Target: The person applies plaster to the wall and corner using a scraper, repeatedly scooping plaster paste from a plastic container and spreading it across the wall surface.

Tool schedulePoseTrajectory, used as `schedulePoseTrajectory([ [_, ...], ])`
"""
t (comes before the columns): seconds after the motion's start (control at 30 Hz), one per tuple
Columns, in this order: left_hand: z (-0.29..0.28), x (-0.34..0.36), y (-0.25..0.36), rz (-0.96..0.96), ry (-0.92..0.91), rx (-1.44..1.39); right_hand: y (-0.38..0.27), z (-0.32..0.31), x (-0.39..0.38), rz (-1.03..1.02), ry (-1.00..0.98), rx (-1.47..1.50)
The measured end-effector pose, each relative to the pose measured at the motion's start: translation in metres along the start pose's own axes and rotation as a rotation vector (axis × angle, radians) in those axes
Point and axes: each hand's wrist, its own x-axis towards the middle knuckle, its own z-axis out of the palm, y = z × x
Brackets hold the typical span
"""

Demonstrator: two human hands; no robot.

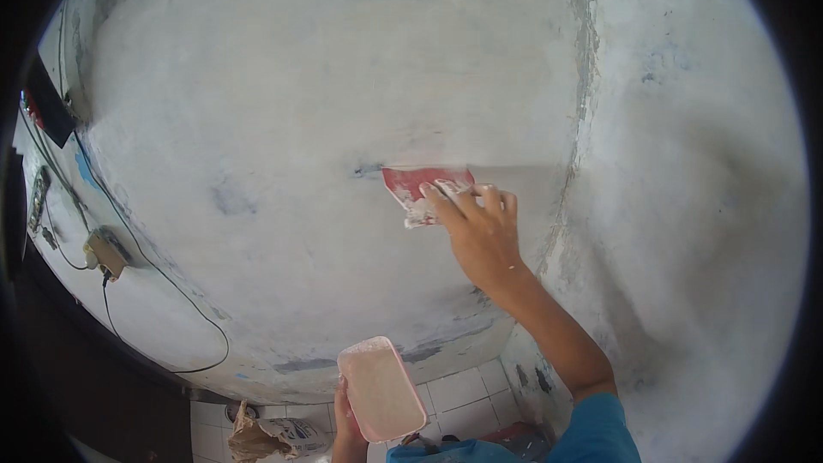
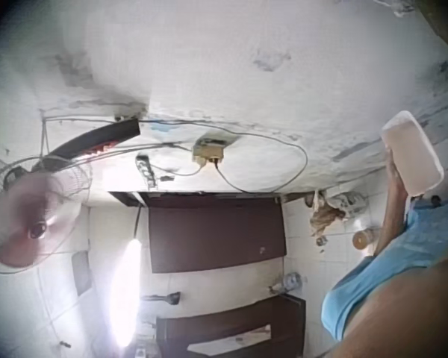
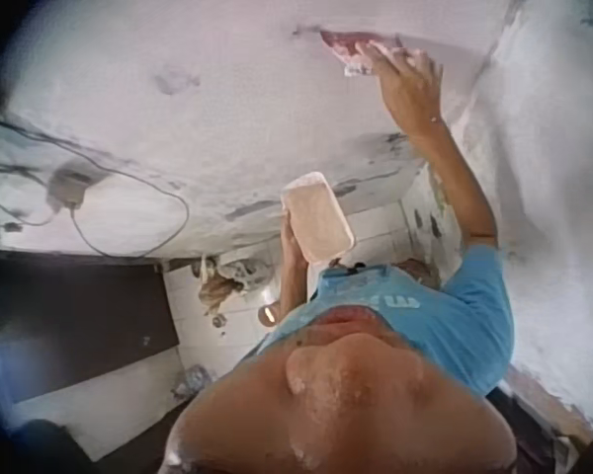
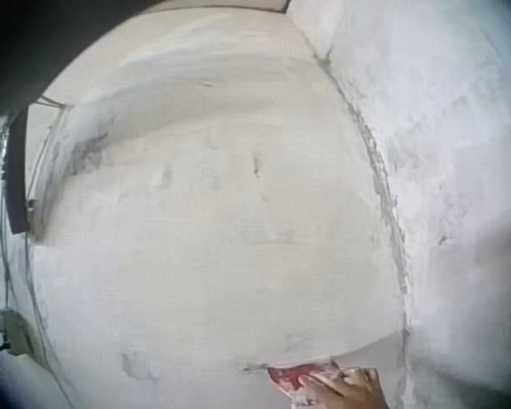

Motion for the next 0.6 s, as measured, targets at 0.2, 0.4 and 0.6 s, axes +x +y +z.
schedulePoseTrajectory([
  [0.2,0.004,-0.001,0.006,-0.030,-0.025,-0.003,0.035,-0.042,0.098,0.124,0.171,0.049],
  [0.4,0.000,-0.001,0.015,0.016,-0.008,-0.011,0.022,0.000,0.106,-0.044,0.186,-0.129],
  [0.6,0.008,-0.015,0.025,0.001,0.087,-0.004,0.001,-0.003,-0.005,-0.099,-0.044,-0.052],
])
